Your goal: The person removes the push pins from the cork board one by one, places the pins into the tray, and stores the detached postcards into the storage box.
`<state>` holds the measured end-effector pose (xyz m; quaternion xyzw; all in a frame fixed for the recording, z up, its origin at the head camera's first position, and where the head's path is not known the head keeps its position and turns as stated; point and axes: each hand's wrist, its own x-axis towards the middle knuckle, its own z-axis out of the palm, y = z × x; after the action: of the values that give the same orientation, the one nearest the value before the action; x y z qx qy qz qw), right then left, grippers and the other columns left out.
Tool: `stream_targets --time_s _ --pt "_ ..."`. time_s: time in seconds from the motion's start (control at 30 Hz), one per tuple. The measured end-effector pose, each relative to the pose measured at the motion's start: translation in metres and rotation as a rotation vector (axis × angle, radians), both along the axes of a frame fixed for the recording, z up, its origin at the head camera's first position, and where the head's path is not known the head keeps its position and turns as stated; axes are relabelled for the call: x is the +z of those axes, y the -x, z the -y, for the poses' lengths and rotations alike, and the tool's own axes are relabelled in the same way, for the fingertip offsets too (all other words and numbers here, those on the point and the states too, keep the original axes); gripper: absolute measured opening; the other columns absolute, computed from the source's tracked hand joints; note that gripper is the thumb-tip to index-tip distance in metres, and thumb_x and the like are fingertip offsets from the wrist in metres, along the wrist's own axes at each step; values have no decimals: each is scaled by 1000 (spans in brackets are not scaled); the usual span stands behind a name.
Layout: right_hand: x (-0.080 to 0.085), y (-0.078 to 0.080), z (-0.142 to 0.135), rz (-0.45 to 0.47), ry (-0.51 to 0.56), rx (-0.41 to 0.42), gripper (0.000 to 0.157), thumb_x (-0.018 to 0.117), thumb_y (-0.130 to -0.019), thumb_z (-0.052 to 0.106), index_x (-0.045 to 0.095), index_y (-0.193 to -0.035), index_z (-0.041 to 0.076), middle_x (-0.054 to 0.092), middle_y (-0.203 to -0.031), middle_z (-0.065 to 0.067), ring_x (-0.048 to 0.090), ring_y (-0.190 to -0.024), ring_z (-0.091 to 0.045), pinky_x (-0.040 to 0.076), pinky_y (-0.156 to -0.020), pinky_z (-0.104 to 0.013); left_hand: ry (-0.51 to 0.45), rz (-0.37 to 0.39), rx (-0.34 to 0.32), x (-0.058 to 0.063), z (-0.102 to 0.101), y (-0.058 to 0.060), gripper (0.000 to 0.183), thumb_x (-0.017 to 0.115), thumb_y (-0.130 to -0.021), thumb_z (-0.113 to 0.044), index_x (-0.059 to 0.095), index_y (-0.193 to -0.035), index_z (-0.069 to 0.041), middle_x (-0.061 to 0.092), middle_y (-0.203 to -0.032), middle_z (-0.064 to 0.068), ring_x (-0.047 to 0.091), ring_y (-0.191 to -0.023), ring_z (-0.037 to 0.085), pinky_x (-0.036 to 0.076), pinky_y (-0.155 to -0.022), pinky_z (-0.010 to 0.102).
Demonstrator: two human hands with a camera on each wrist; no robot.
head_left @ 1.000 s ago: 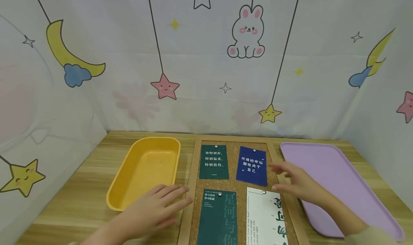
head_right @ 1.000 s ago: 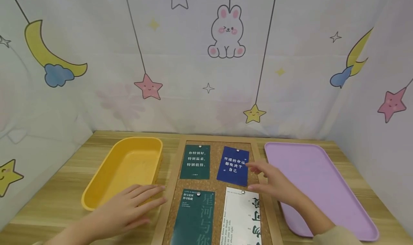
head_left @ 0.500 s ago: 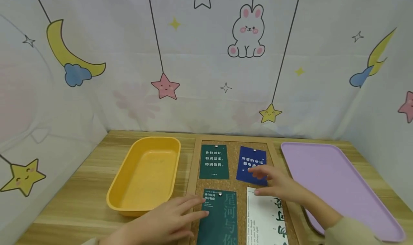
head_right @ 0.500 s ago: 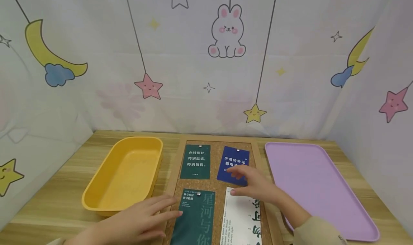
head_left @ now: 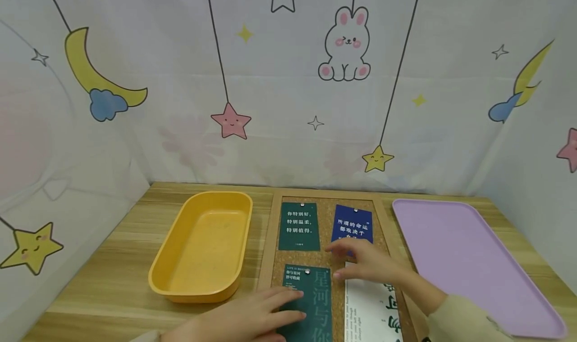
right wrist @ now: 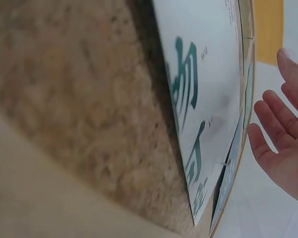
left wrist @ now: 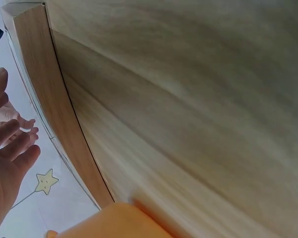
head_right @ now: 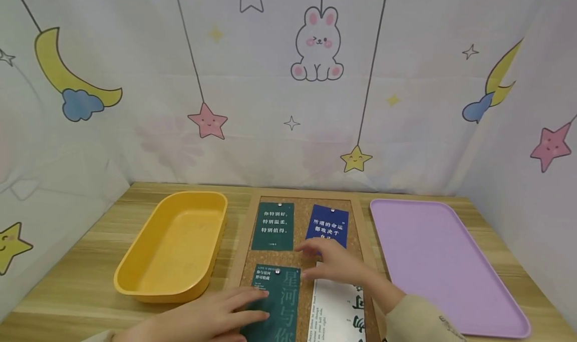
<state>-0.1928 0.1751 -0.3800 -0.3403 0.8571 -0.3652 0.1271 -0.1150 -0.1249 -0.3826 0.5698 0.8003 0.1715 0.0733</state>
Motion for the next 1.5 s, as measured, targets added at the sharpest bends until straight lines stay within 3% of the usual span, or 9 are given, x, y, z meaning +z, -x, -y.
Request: stream_targets --time_s 0.13,0.3,0.6,1.0,1.5 --pt "-4 2 9 34 6 7 46 72 -82 26 58 -122 7 61 -115 -5 58 -103 -20 49 -88 -34 36 10 -13 -1 -4 3 43 38 -101 -32 36 -143 -20 31 -149 5 37 -131 19 42 -99 35" --pt "-9 1 23 53 28 9 42 73 -81 21 60 -117 6 63 -103 -2 59 -93 -16 50 -78 -24 100 -32 -33 -5 -9 5 43 36 -101 -35 39 -141 -20 32 -148 5 36 -132 20 43 -97 33" --pt "-18 1 44 21 52 -12 30 76 -77 16 65 -103 7 61 -85 2 53 -74 -6 48 -67 -22 151 -93 -54 -8 -14 7 42 41 -100 -35 44 -138 -19 37 -145 5 39 -130 19 43 -96 29" --pt "-16 -1 55 -58 3 -107 21 80 -72 17 66 -86 9 55 -72 4 45 -64 -6 41 -57 -22 146 -63 -30 -9 -16 10 41 41 -100 -35 46 -136 -18 43 -140 3 44 -124 15 45 -93 25" --pt "-14 -3 63 -64 -82 -191 21 83 -69 22 63 -69 14 48 -62 8 41 -56 -6 34 -50 -21 137 -79 -33 -8 -16 10 40 41 -100 -35 47 -135 -18 44 -139 3 45 -123 14 45 -93 25"
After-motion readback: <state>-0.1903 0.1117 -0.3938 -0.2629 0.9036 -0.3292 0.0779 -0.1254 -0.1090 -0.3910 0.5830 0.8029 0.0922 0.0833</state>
